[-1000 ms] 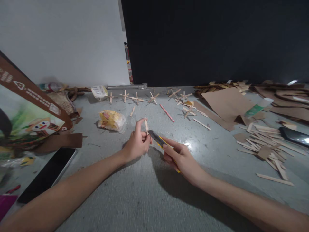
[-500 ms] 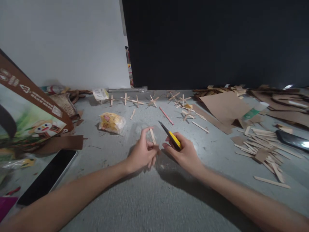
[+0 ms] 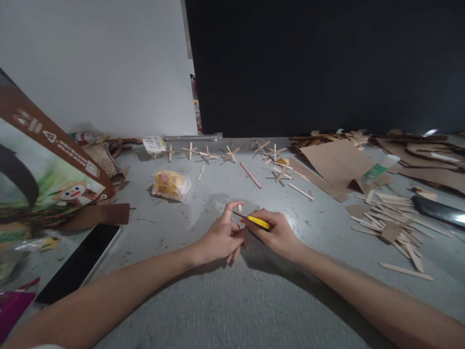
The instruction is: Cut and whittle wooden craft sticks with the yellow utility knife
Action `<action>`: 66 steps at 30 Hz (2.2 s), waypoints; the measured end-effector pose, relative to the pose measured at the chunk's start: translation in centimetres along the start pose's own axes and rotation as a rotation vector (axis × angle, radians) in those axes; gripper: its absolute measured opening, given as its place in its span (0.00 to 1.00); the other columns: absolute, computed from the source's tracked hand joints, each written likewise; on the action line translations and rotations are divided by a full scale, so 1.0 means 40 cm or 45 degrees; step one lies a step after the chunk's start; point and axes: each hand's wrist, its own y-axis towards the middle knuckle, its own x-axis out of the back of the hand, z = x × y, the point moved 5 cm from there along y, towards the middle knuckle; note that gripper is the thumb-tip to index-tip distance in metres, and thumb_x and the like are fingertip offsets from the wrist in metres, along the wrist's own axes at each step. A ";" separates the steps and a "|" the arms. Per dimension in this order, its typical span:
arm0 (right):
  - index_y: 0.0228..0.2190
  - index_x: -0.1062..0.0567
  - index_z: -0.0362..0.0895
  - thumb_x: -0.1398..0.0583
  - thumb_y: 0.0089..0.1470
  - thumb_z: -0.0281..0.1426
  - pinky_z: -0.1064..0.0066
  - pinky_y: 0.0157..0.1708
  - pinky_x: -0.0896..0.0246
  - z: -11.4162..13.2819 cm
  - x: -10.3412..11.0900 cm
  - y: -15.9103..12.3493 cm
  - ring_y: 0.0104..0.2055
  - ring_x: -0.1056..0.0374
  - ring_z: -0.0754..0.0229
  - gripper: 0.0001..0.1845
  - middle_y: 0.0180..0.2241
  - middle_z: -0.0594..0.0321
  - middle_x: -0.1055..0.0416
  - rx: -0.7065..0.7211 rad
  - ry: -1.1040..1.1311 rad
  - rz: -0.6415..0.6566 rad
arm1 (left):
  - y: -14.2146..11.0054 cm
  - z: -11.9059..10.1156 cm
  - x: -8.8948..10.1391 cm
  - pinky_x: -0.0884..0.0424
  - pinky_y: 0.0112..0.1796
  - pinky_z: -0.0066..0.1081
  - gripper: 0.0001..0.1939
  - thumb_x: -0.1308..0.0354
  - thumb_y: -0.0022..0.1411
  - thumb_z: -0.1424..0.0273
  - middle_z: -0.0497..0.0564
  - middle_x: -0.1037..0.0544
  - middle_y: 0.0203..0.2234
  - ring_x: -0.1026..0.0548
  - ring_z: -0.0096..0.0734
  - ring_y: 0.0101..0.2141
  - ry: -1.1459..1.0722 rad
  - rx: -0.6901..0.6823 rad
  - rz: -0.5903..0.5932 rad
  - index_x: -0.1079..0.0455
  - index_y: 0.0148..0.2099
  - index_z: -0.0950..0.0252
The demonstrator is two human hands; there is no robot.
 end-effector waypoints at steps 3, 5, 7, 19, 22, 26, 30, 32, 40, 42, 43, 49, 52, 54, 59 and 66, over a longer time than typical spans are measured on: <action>0.30 0.16 0.48 0.38 0.63 0.48 0.60 0.38 0.33 0.000 -0.001 -0.003 0.31 0.30 0.54 0.20 0.27 0.58 0.20 0.019 -0.061 0.013 | 0.003 0.001 -0.001 0.39 0.15 0.17 0.40 0.39 0.70 0.71 0.38 0.22 0.23 0.30 0.23 0.11 -0.031 -0.006 0.010 0.58 0.75 0.58; 0.30 0.16 0.48 0.38 0.63 0.46 0.59 0.40 0.32 0.001 -0.002 -0.003 0.30 0.29 0.54 0.18 0.27 0.58 0.19 0.019 -0.070 0.024 | 0.004 0.001 -0.003 0.38 0.15 0.17 0.41 0.39 0.70 0.70 0.38 0.22 0.24 0.30 0.22 0.11 -0.043 -0.006 0.020 0.58 0.75 0.58; 0.31 0.15 0.48 0.38 0.63 0.44 0.59 0.39 0.32 0.000 -0.005 -0.003 0.30 0.29 0.54 0.17 0.27 0.58 0.19 0.016 -0.050 0.044 | 0.004 0.000 -0.003 0.38 0.14 0.17 0.40 0.41 0.70 0.71 0.38 0.22 0.23 0.30 0.22 0.11 -0.029 -0.002 0.017 0.59 0.75 0.58; 0.34 0.21 0.46 0.39 0.64 0.43 0.68 0.29 0.40 0.003 -0.007 0.008 0.28 0.34 0.60 0.14 0.27 0.62 0.25 -0.024 0.005 0.174 | -0.006 -0.014 -0.006 0.40 0.13 0.19 0.40 0.45 0.65 0.81 0.37 0.23 0.20 0.33 0.23 0.09 0.118 0.064 -0.014 0.53 0.75 0.62; 0.34 0.23 0.47 0.38 0.63 0.41 0.68 0.30 0.41 0.006 -0.010 0.008 0.27 0.35 0.60 0.12 0.26 0.64 0.27 -0.046 0.032 0.214 | -0.006 -0.016 -0.006 0.40 0.14 0.21 0.22 0.44 0.68 0.78 0.37 0.29 0.15 0.35 0.21 0.09 0.191 0.020 0.021 0.32 0.63 0.66; 0.33 0.25 0.46 0.39 0.62 0.40 0.68 0.30 0.44 0.006 -0.009 0.006 0.27 0.37 0.61 0.11 0.26 0.65 0.29 -0.042 0.025 0.216 | -0.001 0.002 0.003 0.39 0.14 0.22 0.20 0.41 0.68 0.75 0.39 0.28 0.15 0.33 0.24 0.09 0.197 0.053 -0.005 0.30 0.62 0.69; 0.36 0.24 0.46 0.38 0.63 0.40 0.68 0.29 0.44 0.002 -0.006 0.006 0.27 0.39 0.62 0.10 0.27 0.66 0.30 -0.052 0.064 0.171 | 0.001 0.010 0.003 0.38 0.14 0.21 0.44 0.41 0.67 0.77 0.40 0.20 0.23 0.30 0.25 0.11 0.089 0.066 -0.030 0.60 0.78 0.63; 0.35 0.24 0.47 0.37 0.61 0.40 0.67 0.30 0.42 -0.001 -0.010 0.007 0.28 0.36 0.60 0.10 0.27 0.65 0.29 -0.070 0.080 0.175 | 0.001 0.010 0.001 0.39 0.13 0.21 0.48 0.42 0.67 0.78 0.38 0.21 0.22 0.30 0.26 0.10 0.083 0.070 -0.023 0.66 0.79 0.62; 0.36 0.23 0.46 0.39 0.65 0.42 0.66 0.29 0.41 -0.018 -0.023 0.009 0.27 0.35 0.60 0.13 0.27 0.62 0.26 -0.087 0.048 0.191 | 0.006 0.012 0.001 0.39 0.12 0.21 0.44 0.43 0.68 0.78 0.38 0.22 0.21 0.30 0.26 0.10 0.099 0.055 -0.037 0.61 0.78 0.63; 0.34 0.23 0.46 0.39 0.66 0.43 0.66 0.30 0.41 -0.021 -0.022 0.009 0.28 0.35 0.59 0.15 0.26 0.63 0.27 -0.059 0.028 0.182 | 0.004 0.009 -0.001 0.39 0.13 0.21 0.41 0.43 0.69 0.77 0.38 0.23 0.21 0.31 0.25 0.10 0.100 0.063 -0.039 0.59 0.77 0.63; 0.33 0.24 0.46 0.39 0.66 0.44 0.66 0.30 0.41 -0.022 -0.021 0.010 0.28 0.34 0.59 0.15 0.26 0.63 0.27 -0.047 0.026 0.177 | 0.003 0.006 -0.001 0.39 0.13 0.21 0.40 0.43 0.70 0.76 0.38 0.23 0.21 0.31 0.25 0.10 0.095 0.058 -0.045 0.58 0.77 0.63; 0.33 0.24 0.48 0.38 0.66 0.44 0.63 0.35 0.35 -0.027 -0.016 0.013 0.33 0.29 0.56 0.15 0.31 0.59 0.24 -0.032 0.098 0.179 | 0.003 -0.009 -0.007 0.38 0.14 0.20 0.40 0.40 0.71 0.68 0.38 0.23 0.21 0.29 0.26 0.12 -0.036 -0.013 -0.029 0.57 0.75 0.62; 0.33 0.24 0.48 0.36 0.64 0.44 0.63 0.34 0.35 -0.036 -0.016 0.014 0.31 0.29 0.56 0.13 0.29 0.61 0.24 -0.102 0.182 0.207 | 0.001 -0.016 -0.010 0.38 0.13 0.20 0.39 0.39 0.71 0.65 0.38 0.24 0.20 0.29 0.26 0.12 -0.076 -0.048 -0.027 0.56 0.74 0.61; 0.34 0.25 0.47 0.36 0.63 0.44 0.64 0.34 0.36 -0.038 -0.018 0.014 0.30 0.29 0.57 0.13 0.27 0.62 0.25 -0.142 0.249 0.245 | 0.000 -0.020 -0.011 0.37 0.13 0.20 0.38 0.39 0.70 0.64 0.38 0.24 0.20 0.30 0.26 0.12 -0.080 -0.058 -0.021 0.56 0.73 0.62; 0.31 0.25 0.47 0.35 0.61 0.44 0.66 0.30 0.42 -0.021 -0.017 0.009 0.28 0.35 0.60 0.15 0.26 0.64 0.28 -0.126 0.222 0.270 | 0.009 -0.020 0.026 0.38 0.13 0.20 0.40 0.36 0.68 0.63 0.36 0.25 0.20 0.30 0.26 0.12 -0.136 -0.062 -0.149 0.55 0.72 0.60; 0.28 0.23 0.46 0.32 0.54 0.49 0.66 0.32 0.40 -0.032 0.016 0.016 0.30 0.36 0.58 0.19 0.26 0.63 0.29 -0.194 0.172 -0.049 | 0.018 -0.024 0.043 0.39 0.15 0.21 0.51 0.33 0.67 0.58 0.39 0.23 0.22 0.29 0.26 0.13 -0.173 -0.110 -0.108 0.61 0.79 0.60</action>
